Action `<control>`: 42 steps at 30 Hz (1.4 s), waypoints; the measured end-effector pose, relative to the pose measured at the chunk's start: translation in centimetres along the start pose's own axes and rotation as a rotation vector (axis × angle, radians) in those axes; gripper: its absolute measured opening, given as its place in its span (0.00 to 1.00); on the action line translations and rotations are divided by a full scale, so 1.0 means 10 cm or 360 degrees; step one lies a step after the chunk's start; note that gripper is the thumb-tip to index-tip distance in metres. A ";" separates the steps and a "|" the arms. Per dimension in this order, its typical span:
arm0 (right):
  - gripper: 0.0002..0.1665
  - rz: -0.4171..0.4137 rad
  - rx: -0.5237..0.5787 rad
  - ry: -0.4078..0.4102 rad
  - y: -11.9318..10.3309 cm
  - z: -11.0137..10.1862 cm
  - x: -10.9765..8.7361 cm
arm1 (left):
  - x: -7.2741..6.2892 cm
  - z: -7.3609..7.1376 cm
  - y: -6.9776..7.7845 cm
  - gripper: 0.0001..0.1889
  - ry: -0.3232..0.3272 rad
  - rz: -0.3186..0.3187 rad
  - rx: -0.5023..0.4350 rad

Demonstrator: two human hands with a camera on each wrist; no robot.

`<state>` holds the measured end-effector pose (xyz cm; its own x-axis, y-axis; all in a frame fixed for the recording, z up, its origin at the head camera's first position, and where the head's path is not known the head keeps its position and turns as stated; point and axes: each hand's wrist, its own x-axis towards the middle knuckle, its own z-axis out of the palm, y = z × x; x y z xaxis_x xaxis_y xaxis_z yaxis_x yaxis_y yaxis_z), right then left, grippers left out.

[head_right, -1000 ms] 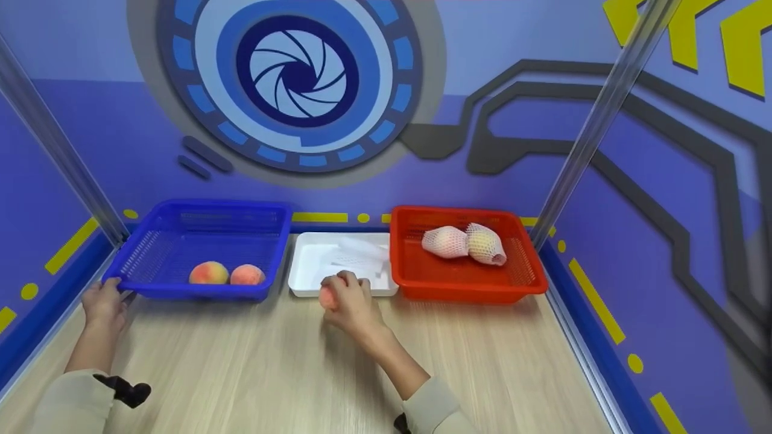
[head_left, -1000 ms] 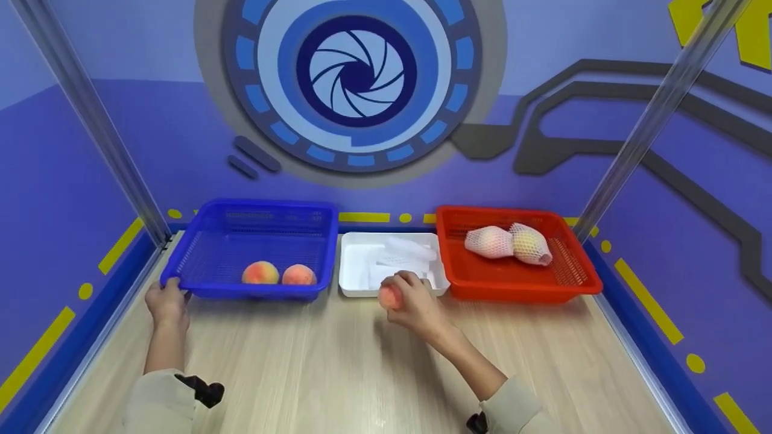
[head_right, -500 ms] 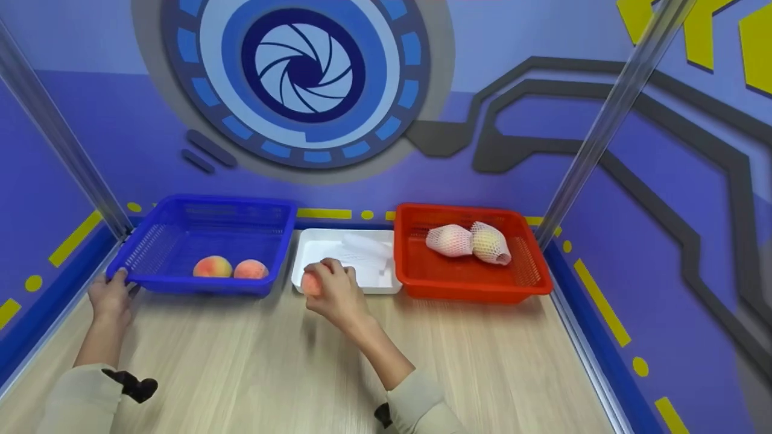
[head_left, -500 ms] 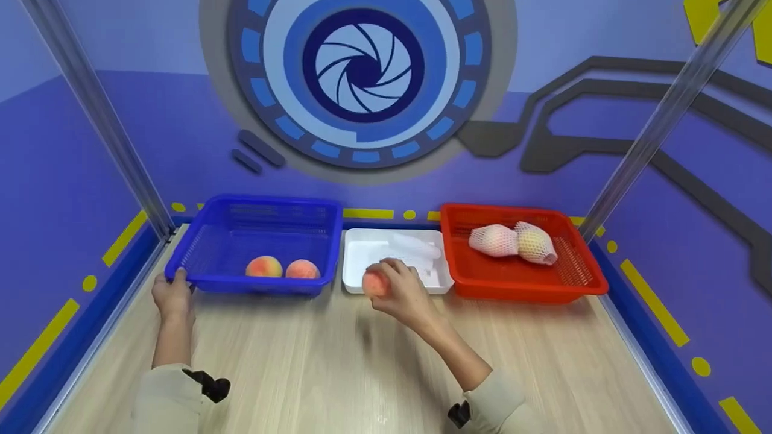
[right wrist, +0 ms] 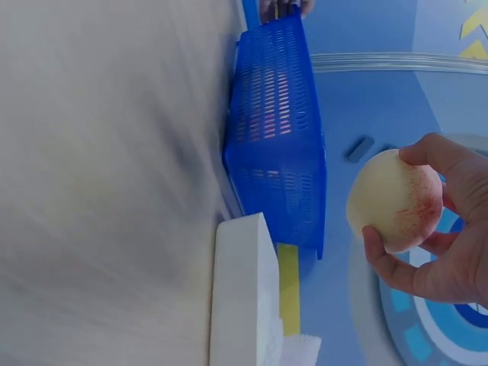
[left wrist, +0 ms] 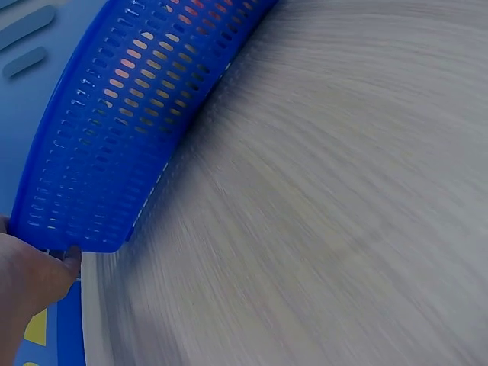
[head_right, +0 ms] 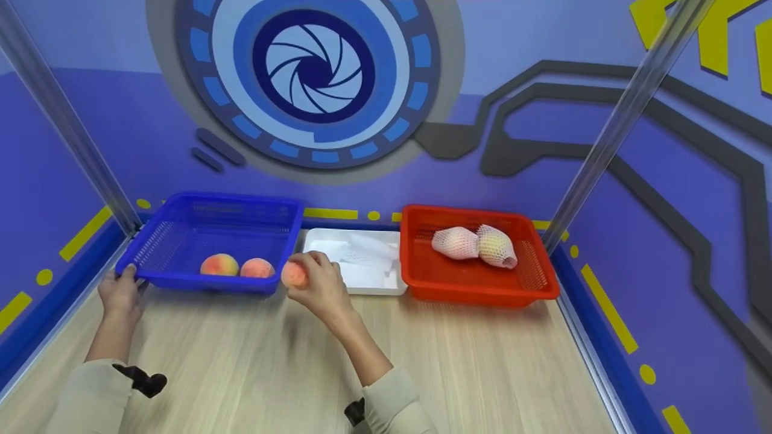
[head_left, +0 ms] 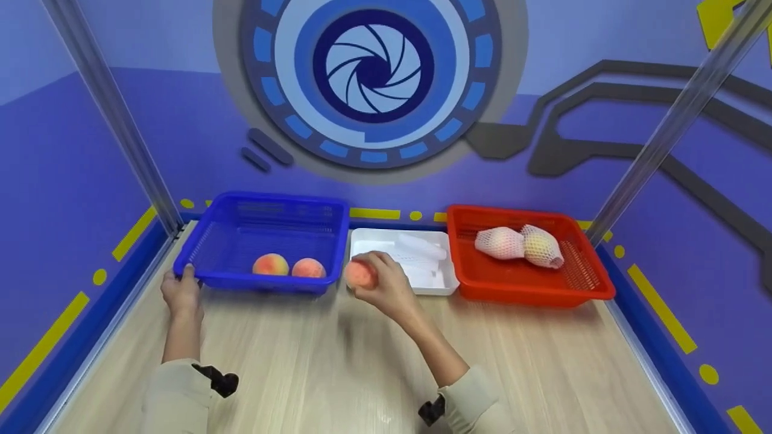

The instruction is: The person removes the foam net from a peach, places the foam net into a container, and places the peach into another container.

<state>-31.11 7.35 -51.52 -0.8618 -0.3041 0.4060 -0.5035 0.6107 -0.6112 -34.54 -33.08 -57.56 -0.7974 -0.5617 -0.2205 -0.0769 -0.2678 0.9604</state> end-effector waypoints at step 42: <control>0.30 0.0173 -0.0303 -0.0317 -0.20 0.56 1.21 | -0.02 0.03 0.03 0.29 0.0015 -0.0033 0.0010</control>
<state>-40.86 -1.61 -49.23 -0.9148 -0.3553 0.1923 -0.4029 0.7680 -0.4978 -34.52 -32.80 -57.21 -0.7900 -0.5632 -0.2420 -0.0973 -0.2746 0.9566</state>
